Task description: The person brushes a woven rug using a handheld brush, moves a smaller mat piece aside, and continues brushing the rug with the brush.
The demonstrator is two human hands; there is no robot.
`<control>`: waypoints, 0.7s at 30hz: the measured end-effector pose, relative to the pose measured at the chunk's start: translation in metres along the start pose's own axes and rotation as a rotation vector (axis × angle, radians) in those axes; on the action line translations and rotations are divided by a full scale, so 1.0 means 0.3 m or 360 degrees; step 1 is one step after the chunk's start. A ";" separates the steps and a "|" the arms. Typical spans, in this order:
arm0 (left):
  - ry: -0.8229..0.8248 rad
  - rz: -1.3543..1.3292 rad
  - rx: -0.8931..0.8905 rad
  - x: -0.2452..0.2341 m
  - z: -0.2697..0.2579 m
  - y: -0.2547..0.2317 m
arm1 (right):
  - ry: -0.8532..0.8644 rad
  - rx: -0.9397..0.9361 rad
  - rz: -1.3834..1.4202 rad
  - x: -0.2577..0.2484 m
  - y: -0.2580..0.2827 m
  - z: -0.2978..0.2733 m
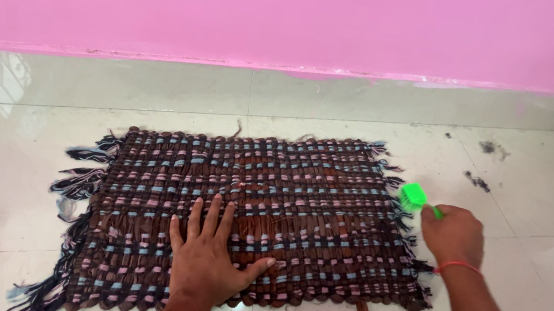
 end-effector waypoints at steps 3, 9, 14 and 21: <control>-0.0023 -0.0031 -0.0005 -0.003 0.001 0.000 | 0.0232 0.0062 0.0321 -0.026 0.018 0.000; -0.0081 -0.0039 -0.0023 -0.009 -0.007 0.001 | 0.0833 -0.0189 0.0432 0.083 0.160 -0.126; -0.0010 0.0019 -0.0017 -0.002 -0.002 -0.001 | 0.0416 0.0044 0.0037 -0.025 0.089 -0.064; -0.0038 0.0020 -0.0006 0.005 -0.001 0.000 | 0.0634 -0.0057 0.0706 -0.221 0.190 -0.087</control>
Point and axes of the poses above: each hand's wrist, its own z-axis towards the middle knuckle, its own x-axis out of the palm, y = z × x, the point moved 4 cm from there along z, towards the middle knuckle, and after that the axes turned 9 degrees about -y, right-handed, at the moved point
